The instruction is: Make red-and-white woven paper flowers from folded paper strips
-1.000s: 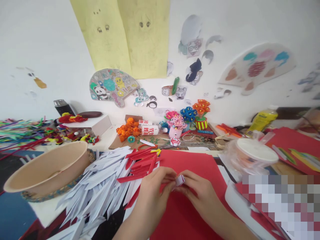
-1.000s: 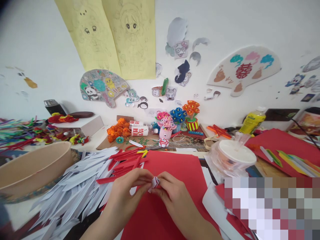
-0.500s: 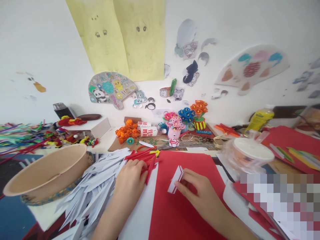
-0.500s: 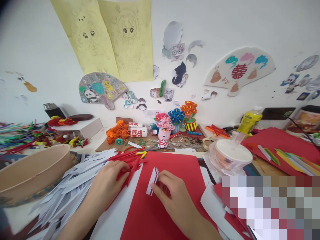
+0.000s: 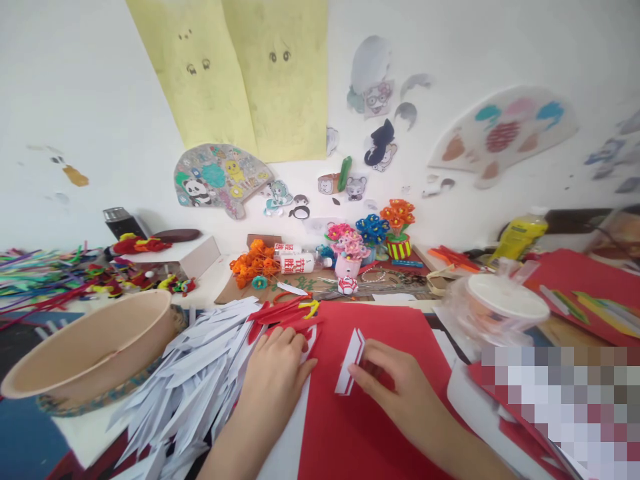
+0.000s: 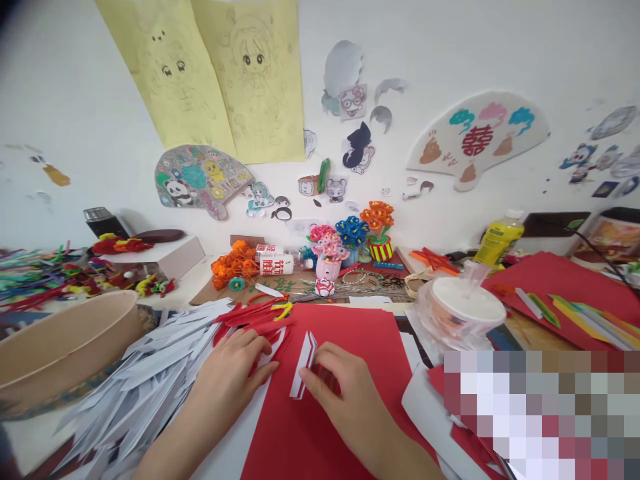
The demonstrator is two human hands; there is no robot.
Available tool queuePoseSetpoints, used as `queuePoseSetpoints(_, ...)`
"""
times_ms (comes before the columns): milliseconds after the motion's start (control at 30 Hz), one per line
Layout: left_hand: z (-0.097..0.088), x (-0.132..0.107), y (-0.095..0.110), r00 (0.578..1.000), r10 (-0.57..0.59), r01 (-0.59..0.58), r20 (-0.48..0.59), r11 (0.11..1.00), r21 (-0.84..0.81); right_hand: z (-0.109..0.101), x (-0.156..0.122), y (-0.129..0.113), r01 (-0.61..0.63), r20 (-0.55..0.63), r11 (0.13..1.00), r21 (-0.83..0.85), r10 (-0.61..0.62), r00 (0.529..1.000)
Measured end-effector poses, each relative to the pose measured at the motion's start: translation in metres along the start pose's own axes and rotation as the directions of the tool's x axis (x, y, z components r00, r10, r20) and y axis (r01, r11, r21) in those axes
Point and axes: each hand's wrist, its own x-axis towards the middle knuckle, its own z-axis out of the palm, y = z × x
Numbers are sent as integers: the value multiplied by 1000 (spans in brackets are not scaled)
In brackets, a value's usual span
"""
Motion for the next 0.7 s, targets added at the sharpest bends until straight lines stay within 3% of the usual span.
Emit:
queuePoseSetpoints(233, 0, -2, 11, 997, -6, 5, 83, 1000, 2, 0, 2, 3, -13, -4, 999, -31, 13, 1000)
queuePoseSetpoints(367, 5, -2, 10, 1000, -15, 15, 13, 1000, -26, -1, 1, 1, -6, -6, 999, -41, 6, 1000)
queuePoseSetpoints(533, 11, -4, 10, 988, -101, 56, -116, 939, -339, 0, 0, -1, -3, -1, 1000, -14, 3, 1000)
queuePoseSetpoints(700, 9, -6, 17, 976, -38, -101, -214, 791, -603, 0, 1, 2, -7, 5, 1000, 5, 7, 1000)
